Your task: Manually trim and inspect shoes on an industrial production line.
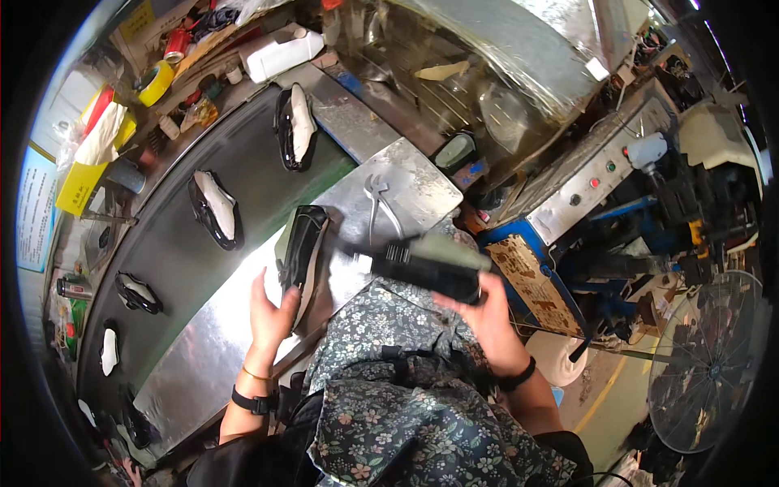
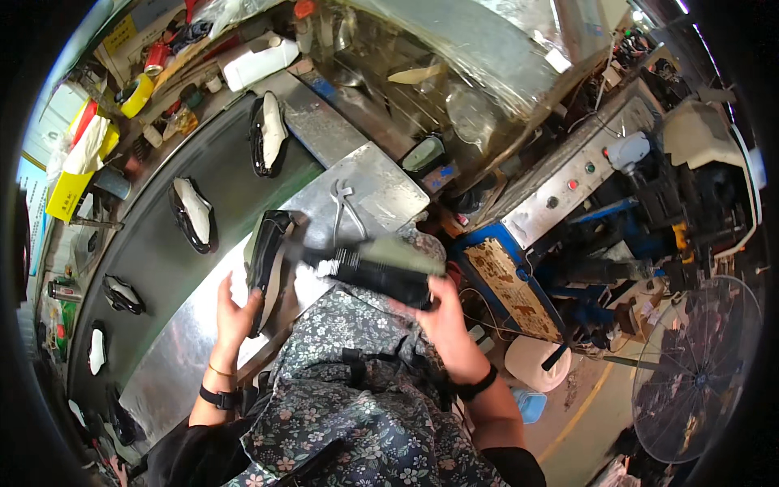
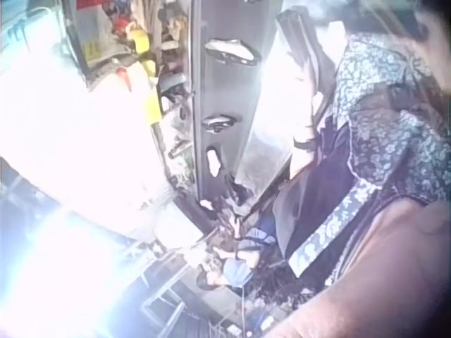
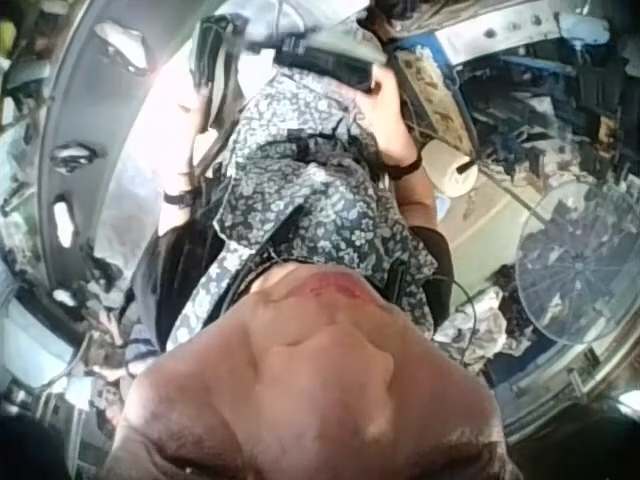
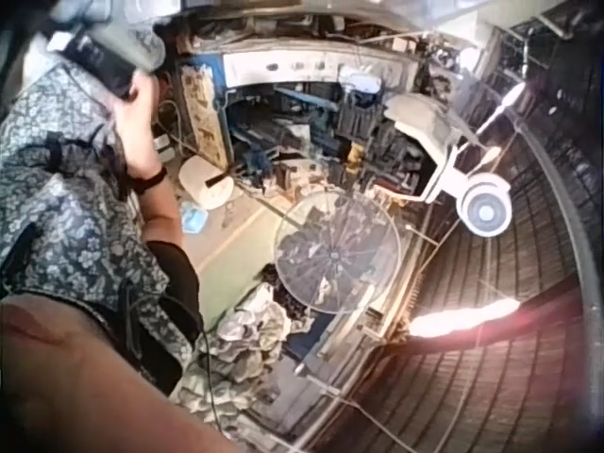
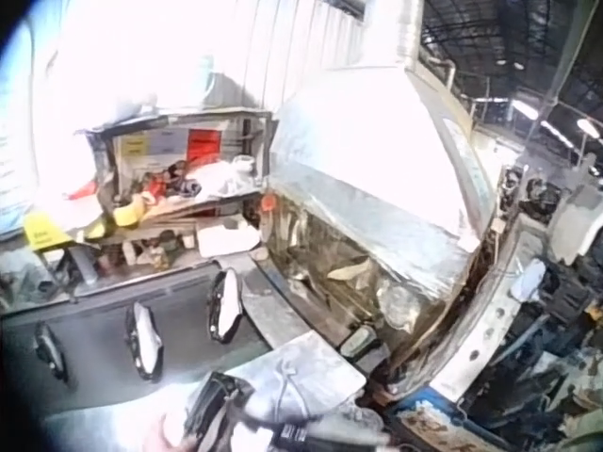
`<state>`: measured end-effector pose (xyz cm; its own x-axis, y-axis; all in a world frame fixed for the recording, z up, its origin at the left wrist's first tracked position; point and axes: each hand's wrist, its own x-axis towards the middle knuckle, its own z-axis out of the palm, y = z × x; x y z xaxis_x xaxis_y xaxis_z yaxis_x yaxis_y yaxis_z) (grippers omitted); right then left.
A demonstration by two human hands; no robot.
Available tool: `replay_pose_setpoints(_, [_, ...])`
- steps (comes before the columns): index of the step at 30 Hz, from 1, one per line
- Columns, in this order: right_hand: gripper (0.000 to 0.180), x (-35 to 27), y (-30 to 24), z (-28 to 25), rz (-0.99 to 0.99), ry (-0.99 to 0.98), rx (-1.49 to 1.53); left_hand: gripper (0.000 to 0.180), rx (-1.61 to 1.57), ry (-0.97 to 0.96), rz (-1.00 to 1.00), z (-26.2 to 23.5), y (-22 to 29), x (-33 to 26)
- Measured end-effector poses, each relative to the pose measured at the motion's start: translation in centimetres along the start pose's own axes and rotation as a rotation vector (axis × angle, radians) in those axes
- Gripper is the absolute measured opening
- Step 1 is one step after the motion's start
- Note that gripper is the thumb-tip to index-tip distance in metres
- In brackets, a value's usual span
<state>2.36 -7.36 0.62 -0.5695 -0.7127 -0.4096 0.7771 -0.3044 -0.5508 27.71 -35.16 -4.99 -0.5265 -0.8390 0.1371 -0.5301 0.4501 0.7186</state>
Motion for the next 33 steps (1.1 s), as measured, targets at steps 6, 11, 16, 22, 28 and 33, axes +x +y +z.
replay_pose_setpoints(6, [0.044,22.3,-1.6,3.6,-0.683,0.230,-0.375,0.099,0.109,-0.415,-0.213,-0.7,1.2,-0.8])
replay_pose_setpoints(11, [0.036,31.5,0.4,-0.2,-0.836,0.393,-1.240,0.062,-0.571,-0.473,-0.400,-1.3,-0.2,0.5])
replay_pose_setpoints(16, [0.077,10.1,9.0,8.1,-0.377,-0.264,-0.873,0.061,-0.536,-0.275,-0.121,-0.6,6.8,0.0])
replay_pose_setpoints(22, [0.092,-0.1,1.6,10.0,-0.700,-0.009,-0.656,0.089,-0.426,-0.653,0.796,2.2,17.2,-1.0])
replay_pose_setpoints(28, [0.073,-12.7,-13.1,-1.7,-1.045,0.435,-0.953,0.036,-0.372,-0.884,1.005,1.9,18.0,-1.0])
replay_pose_setpoints(33, [0.071,-21.2,-25.0,-11.7,-1.311,1.132,-1.729,0.032,-0.103,-0.749,0.810,2.2,10.7,-1.6])
